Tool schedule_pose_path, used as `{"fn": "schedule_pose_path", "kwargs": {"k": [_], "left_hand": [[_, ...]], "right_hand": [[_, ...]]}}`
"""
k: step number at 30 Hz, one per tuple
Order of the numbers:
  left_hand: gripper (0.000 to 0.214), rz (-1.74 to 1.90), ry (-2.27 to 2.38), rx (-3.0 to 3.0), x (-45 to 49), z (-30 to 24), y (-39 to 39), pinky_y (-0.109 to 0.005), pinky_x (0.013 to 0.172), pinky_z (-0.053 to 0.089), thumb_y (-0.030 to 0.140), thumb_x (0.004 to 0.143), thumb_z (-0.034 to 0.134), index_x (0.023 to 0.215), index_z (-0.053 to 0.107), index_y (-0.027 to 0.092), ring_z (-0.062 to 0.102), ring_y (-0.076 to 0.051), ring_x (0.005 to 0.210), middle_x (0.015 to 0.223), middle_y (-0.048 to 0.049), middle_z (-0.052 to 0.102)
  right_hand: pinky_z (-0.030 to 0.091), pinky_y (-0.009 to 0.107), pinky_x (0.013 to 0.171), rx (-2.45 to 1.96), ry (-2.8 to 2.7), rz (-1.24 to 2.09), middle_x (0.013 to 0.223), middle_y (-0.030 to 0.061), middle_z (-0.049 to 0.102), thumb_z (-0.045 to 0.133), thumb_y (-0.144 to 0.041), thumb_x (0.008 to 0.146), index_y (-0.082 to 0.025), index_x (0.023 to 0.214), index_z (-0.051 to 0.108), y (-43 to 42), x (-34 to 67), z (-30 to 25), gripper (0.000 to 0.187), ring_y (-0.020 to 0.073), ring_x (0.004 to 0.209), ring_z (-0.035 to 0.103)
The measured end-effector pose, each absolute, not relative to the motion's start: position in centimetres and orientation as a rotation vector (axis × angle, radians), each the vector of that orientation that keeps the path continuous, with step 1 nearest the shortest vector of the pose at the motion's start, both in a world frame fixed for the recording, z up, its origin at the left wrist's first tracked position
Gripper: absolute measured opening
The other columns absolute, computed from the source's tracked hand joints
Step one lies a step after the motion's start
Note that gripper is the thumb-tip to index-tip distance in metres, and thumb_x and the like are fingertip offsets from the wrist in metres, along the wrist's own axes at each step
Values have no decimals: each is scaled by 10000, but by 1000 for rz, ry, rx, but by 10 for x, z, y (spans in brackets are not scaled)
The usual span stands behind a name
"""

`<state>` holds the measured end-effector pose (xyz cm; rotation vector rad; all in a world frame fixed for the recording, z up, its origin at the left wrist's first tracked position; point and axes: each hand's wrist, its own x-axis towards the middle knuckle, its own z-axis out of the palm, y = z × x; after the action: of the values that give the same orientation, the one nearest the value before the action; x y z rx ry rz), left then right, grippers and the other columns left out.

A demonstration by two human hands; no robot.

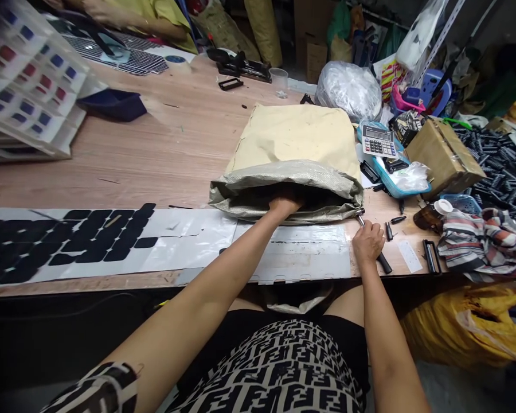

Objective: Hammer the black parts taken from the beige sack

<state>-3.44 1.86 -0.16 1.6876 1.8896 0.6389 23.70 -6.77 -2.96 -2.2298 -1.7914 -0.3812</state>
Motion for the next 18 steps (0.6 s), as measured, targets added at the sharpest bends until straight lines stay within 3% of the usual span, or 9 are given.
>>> {"fn": "schedule_pose_path", "kwargs": {"k": [3, 5, 10, 18], "left_hand": [[383, 562, 2102, 1524, -43, 6, 2, -405, 832, 487, 404, 883, 648, 1104, 667, 92, 659, -347, 1013, 1061, -196, 696], [304, 744, 2098, 1670, -48, 9, -18, -393, 843, 486, 346, 899, 622, 1104, 670, 126, 646, -323, 1011, 1017, -156, 701], [169, 961, 1504, 2072, -43, -12, -81, -328, 820, 481, 299, 904, 648, 1024, 676, 184, 606, -221, 940, 992, -56, 696], [145, 907, 1367, 2096, -28, -51, -107, -360, 824, 453, 308, 864, 713, 971, 708, 211, 535, -214, 879, 892, -38, 638]], "right_hand": [[356, 359, 800, -2219, -1790, -393, 1053, 126, 573, 479, -265, 960, -172, 1170, 650, -68, 237, -30, 286, 268, 1008, 491], [353, 357, 799, -2205, -1789, -398, 1046, 125, 574, 479, -264, 956, -171, 1169, 653, -68, 237, -30, 290, 268, 1005, 490], [355, 360, 807, -2197, -1784, -398, 1052, 126, 581, 485, -264, 949, -169, 1170, 660, -67, 237, -29, 297, 270, 1003, 490], [370, 373, 832, -2178, -1783, -383, 1052, 128, 575, 484, -265, 950, -163, 1183, 664, -68, 236, -28, 312, 276, 1028, 482]]}}
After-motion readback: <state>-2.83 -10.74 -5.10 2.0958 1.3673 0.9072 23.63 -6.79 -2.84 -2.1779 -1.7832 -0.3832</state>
